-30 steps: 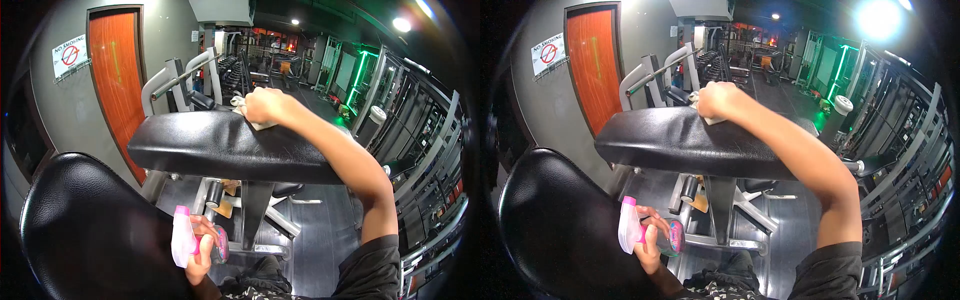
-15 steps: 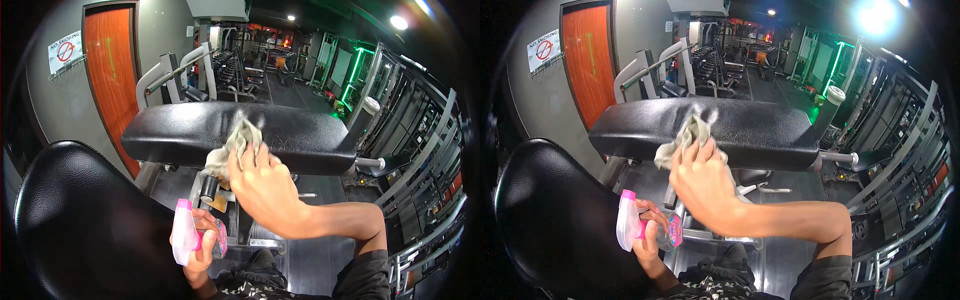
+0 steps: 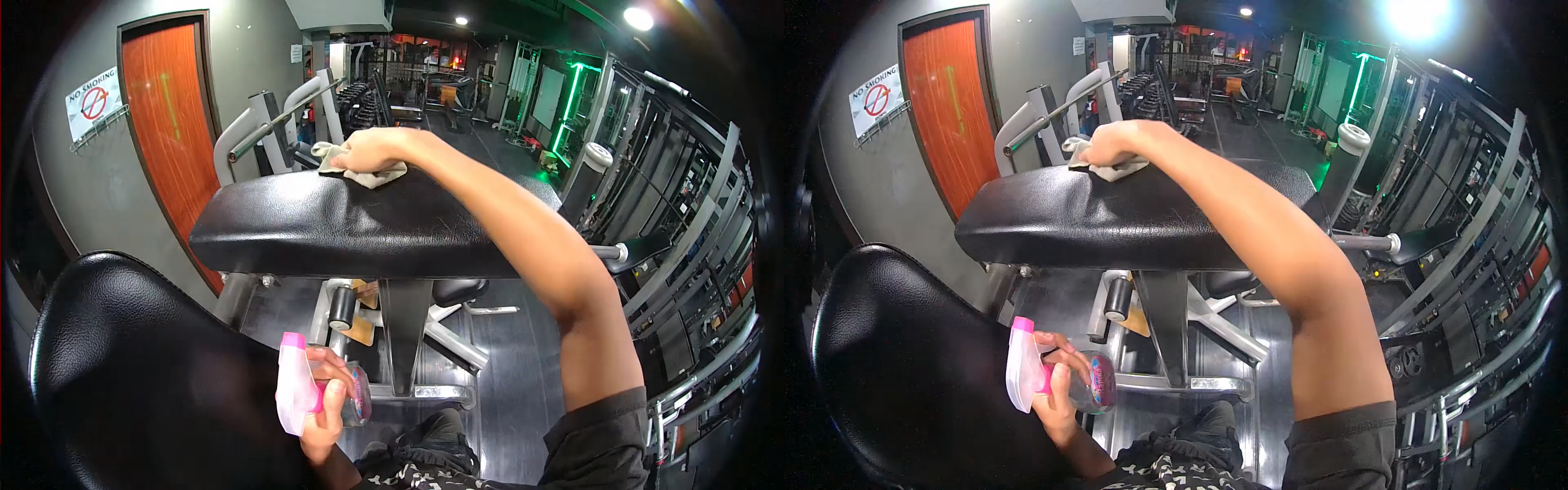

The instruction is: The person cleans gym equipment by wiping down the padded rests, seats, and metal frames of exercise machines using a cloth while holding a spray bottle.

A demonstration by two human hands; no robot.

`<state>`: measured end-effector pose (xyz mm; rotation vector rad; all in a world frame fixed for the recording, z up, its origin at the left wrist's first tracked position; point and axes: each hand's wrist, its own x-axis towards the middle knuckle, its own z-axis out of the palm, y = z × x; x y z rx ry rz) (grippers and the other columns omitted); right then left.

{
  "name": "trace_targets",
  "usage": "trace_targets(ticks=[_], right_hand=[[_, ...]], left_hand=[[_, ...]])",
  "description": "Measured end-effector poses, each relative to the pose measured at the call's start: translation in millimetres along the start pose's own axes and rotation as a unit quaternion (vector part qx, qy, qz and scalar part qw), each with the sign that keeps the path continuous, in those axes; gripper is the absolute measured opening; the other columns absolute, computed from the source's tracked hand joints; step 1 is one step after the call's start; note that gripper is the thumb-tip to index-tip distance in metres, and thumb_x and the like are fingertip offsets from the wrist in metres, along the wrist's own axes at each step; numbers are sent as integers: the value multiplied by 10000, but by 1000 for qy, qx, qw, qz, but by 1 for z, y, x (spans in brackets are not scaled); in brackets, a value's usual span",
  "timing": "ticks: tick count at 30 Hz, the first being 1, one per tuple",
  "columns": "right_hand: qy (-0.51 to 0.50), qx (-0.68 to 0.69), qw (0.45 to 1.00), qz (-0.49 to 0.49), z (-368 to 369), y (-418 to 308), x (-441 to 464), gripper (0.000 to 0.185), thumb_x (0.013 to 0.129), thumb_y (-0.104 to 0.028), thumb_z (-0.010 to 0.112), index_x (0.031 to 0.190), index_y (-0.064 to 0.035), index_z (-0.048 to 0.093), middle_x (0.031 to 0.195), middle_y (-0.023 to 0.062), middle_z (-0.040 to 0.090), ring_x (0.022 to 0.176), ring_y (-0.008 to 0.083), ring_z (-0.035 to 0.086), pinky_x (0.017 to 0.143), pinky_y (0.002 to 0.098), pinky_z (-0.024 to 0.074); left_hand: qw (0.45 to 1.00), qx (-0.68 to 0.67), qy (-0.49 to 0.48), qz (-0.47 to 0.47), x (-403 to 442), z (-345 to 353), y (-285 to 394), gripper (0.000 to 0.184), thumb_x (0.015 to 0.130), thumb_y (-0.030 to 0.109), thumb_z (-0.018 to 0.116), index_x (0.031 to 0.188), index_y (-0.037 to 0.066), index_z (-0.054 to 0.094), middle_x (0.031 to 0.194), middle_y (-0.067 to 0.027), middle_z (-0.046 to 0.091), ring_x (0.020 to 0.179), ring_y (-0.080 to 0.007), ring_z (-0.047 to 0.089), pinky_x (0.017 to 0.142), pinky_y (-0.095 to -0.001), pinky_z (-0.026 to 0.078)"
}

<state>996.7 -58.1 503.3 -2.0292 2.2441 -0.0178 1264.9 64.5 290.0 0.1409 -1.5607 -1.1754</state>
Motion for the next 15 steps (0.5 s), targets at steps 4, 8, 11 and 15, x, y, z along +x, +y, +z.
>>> trace_targets(ticks=[4,8,11,15], right_hand=[[-46,-58,995,61,-11,-2,13,552,904,-449,437,1196,-6,588,1217,188,590,1114,315,572,897,409,453],[-9,2,996,90,6,9,53,519,873,-469,466,1151,-58,620,1180,170,612,1082,295,589,891,398,453],[-111,109,985,73,-1,3,26,610,898,-470,395,1412,-141,379,1495,128,311,1356,287,328,1061,473,303],[-121,108,978,129,-9,4,14,626,899,-491,431,1390,-104,410,1442,216,360,1275,277,431,1000,431,374]], left_hand=[[999,9,-22,25,1,2,1,393,915,126,515,1237,-14,339,913,-158,490,573,-175,544,616,-331,478],[999,-33,-14,-29,0,5,4,371,899,99,508,1208,-40,356,760,-109,527,629,-173,539,696,-326,455],[999,-9,-39,16,2,0,-2,370,920,102,480,1238,-19,334,905,-153,493,564,-174,544,609,-338,480],[999,-23,13,29,6,-5,3,363,924,106,464,1238,-22,334,903,-153,490,551,-169,538,597,-345,474]])
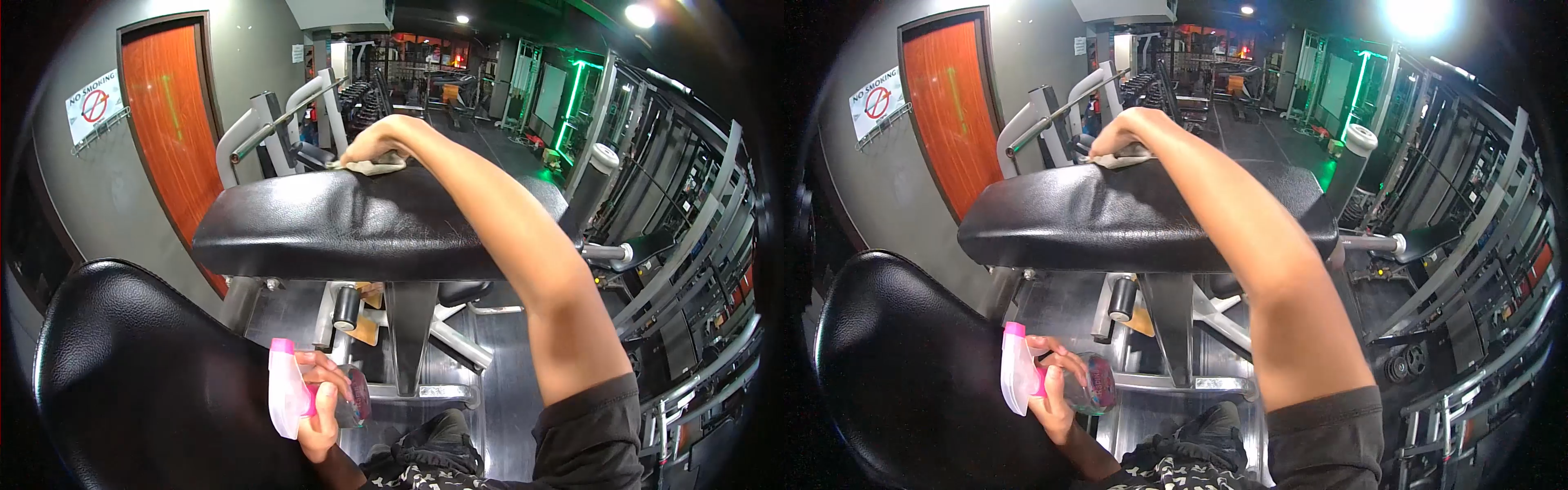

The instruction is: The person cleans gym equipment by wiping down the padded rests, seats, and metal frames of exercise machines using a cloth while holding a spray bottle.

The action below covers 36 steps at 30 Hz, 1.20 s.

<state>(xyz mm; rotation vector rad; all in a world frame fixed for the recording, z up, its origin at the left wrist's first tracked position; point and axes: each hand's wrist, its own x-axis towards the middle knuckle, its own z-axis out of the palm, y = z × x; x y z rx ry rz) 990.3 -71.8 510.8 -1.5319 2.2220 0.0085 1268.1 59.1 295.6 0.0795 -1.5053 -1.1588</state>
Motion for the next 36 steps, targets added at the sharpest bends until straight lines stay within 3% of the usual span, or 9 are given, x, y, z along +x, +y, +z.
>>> trace_targets(ticks=[4,5,14,18,22,24,27,32,36], right_hand=[[-114,-38,993,21,-17,35,3,305,877,-384,436,935,-127,589,984,61,635,805,140,575,733,395,467],[-167,-14,983,71,-19,53,27,313,936,-306,384,1092,-116,577,968,37,668,678,120,640,573,300,544],[-116,18,979,169,-28,111,-50,355,944,-335,368,1161,-151,579,953,32,689,744,112,660,875,401,514],[-115,-44,963,242,-40,137,-41,302,921,-269,428,1151,-150,584,1009,78,670,788,201,657,872,432,528],[-187,-102,891,402,-53,175,-42,227,756,-91,545,908,35,657,880,168,671,737,203,664,655,414,577],[-285,-273,875,279,-62,168,-59,258,756,-135,564,876,71,663,889,193,670,764,241,672,645,381,546],[-57,-226,927,294,-49,156,-97,409,858,-349,545,960,21,689,933,155,690,877,280,670,720,405,538],[27,-409,871,272,-23,142,-133,285,770,-216,597,923,-3,707,1005,166,681,906,295,666,727,396,542],[305,-446,826,163,43,121,-185,146,760,-135,613,855,-90,714,847,125,702,863,224,691,668,370,553]], left_hand=[[1000,17,-2,-6,-2,-2,-1,372,925,117,463,1244,-20,329,926,-154,480,549,-173,543,603,-353,475],[1000,15,1,-7,-2,-2,-2,372,925,117,463,1244,-20,329,926,-154,480,549,-173,543,603,-353,475],[994,-35,35,-100,2,11,8,352,895,82,481,1194,-37,338,667,-85,540,683,-149,524,736,-298,427],[1000,-2,19,-22,1,7,-1,328,936,120,465,1205,-25,347,915,-138,465,551,-165,533,569,-323,464],[1000,-13,13,-16,1,6,-4,318,938,116,463,1203,-21,352,928,-140,459,548,-163,528,565,-318,459],[1000,-8,9,-10,0,6,-4,314,936,112,463,1200,-19,357,933,-141,454,546,-159,524,565,-314,457],[999,-20,20,-15,-1,10,0,314,933,105,463,1204,-17,358,939,-145,456,547,-152,524,573,-314,459],[999,-48,10,-10,-2,14,5,322,934,105,462,1212,-16,356,952,-146,462,556,-152,535,595,-317,467],[999,-31,-5,-20,-5,7,-9,345,934,113,466,1231,-17,348,956,-146,470,559,-152,542,609,-322,475]])
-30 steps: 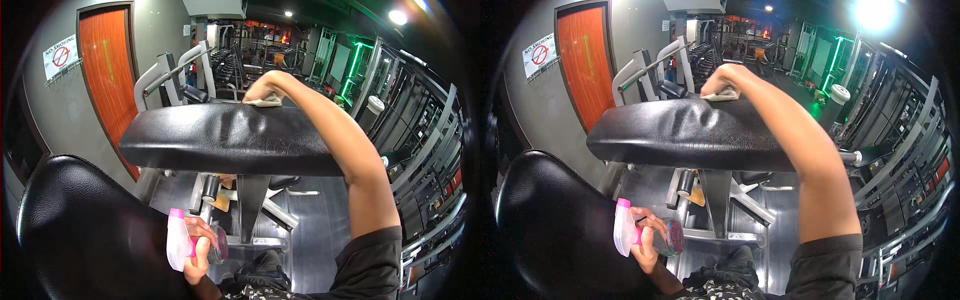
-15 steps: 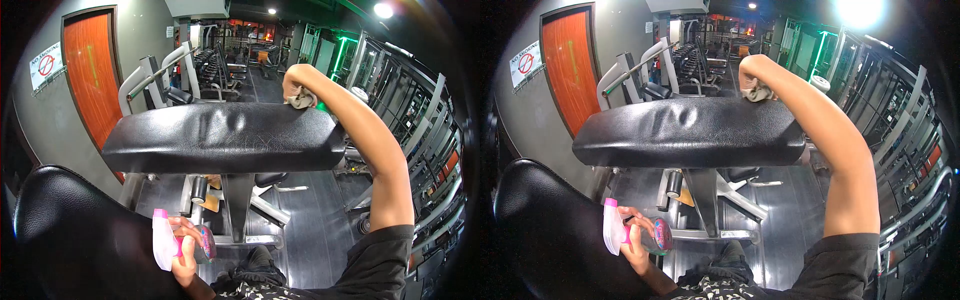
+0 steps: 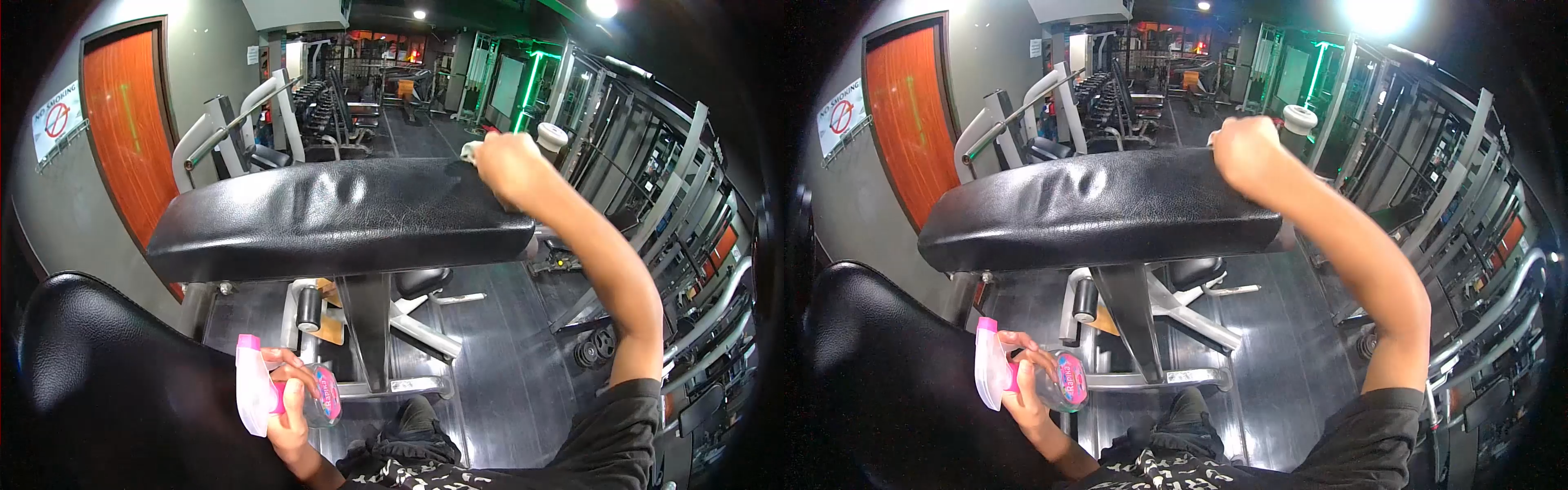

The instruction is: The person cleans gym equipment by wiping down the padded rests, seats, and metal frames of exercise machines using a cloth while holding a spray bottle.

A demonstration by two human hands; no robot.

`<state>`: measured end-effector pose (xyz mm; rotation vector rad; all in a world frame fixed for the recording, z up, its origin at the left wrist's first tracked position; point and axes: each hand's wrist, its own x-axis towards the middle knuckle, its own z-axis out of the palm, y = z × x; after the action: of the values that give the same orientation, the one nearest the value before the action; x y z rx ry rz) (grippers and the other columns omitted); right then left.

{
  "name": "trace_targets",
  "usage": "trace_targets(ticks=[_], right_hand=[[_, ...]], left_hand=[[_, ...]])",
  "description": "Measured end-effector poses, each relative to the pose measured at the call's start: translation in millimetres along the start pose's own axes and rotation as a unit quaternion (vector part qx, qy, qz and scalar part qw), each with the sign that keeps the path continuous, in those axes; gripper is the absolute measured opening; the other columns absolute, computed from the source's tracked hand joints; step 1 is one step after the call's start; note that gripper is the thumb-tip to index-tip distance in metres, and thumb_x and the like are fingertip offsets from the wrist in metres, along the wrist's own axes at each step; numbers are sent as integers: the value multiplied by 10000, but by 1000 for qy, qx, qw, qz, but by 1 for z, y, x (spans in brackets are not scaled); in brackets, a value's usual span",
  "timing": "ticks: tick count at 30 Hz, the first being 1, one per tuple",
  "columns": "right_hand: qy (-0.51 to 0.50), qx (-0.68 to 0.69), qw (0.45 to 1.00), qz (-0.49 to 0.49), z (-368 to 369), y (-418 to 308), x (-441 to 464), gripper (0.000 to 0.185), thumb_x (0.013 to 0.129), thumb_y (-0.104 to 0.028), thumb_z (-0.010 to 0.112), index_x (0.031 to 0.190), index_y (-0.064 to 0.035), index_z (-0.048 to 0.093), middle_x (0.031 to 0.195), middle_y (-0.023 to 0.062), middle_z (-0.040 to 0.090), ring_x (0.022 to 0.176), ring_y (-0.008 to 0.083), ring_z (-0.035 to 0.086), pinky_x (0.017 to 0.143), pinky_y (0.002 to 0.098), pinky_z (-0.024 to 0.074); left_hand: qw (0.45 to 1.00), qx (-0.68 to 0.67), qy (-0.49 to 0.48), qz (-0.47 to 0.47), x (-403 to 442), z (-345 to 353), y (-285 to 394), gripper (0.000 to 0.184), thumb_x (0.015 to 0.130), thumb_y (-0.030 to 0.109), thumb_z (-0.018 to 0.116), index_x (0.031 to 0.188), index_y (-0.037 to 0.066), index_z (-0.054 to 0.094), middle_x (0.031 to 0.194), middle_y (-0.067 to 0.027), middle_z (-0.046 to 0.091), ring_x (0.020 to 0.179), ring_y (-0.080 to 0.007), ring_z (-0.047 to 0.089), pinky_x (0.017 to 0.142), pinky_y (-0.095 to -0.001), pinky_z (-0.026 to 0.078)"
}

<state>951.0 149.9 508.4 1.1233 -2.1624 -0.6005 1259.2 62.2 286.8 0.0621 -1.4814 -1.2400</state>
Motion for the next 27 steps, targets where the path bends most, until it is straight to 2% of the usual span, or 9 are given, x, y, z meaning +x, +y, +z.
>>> trace_targets(ticks=[4,8,10,12,14,15,19,24,27], right_hand=[[0,-14,1000,-3,-8,-15,-32,102,795,-117,595,804,-80,690,797,94,680,766,216,684,621,325,537],[9,-18,1000,21,-13,-22,-74,98,803,-127,596,801,-73,677,812,104,668,800,229,673,659,322,531],[101,36,992,66,-3,-25,-90,101,809,-124,587,822,-50,655,844,107,640,814,234,654,692,320,522],[82,24,993,85,5,-31,-99,110,824,-127,568,848,-39,630,896,111,607,824,249,633,707,340,513],[209,120,963,124,11,-34,-108,117,815,-133,588,882,-44,623,933,113,582,852,268,609,724,351,501],[232,209,940,138,13,-35,-115,218,789,-125,629,996,-57,635,1001,136,557,906,293,580,758,373,487],[317,298,877,205,41,-54,-130,446,748,-90,662,1189,-130,615,1082,171,530,982,337,543,836,405,459],[380,330,823,262,88,-90,-133,555,697,-8,657,1236,-135,613,1091,157,487,1031,332,493,897,402,417],[476,393,732,289,112,-112,-124,494,713,1,647,1202,-73,634,1079,161,446,1033,314,456,907,408,391]], left_hand=[[1000,24,-9,7,-1,-2,-3,357,932,120,472,1235,-23,346,956,-148,476,550,-152,540,601,-323,475],[1000,24,-5,14,2,2,0,350,931,119,469,1226,-27,349,950,-148,476,537,-151,532,582,-318,469],[1000,12,16,14,3,4,3,345,931,121,464,1221,-30,351,946,-151,477,524,-151,522,564,-311,462],[1000,3,22,9,5,8,9,343,934,121,460,1221,-32,351,947,-150,476,526,-151,522,562,-309,459],[1000,-8,28,3,5,9,11,340,937,121,456,1220,-34,351,947,-150,476,527,-151,521,559,-306,456],[1000,-12,21,8,5,8,11,337,939,121,455,1219,-34,353,949,-148,475,531,-152,523,561,-306,456],[1000,-16,14,9,5,12,10,329,944,119,453,1221,-30,358,953,-144,472,541,-149,525,566,-308,457],[1000,-22,-3,6,4,13,7,329,943,117,453,1226,-22,358,955,-143,471,539,-144,523,570,-310,460],[1000,-22,-5,0,4,11,5,325,944,114,451,1225,-21,359,957,-143,470,537,-142,522,571,-309,462]])
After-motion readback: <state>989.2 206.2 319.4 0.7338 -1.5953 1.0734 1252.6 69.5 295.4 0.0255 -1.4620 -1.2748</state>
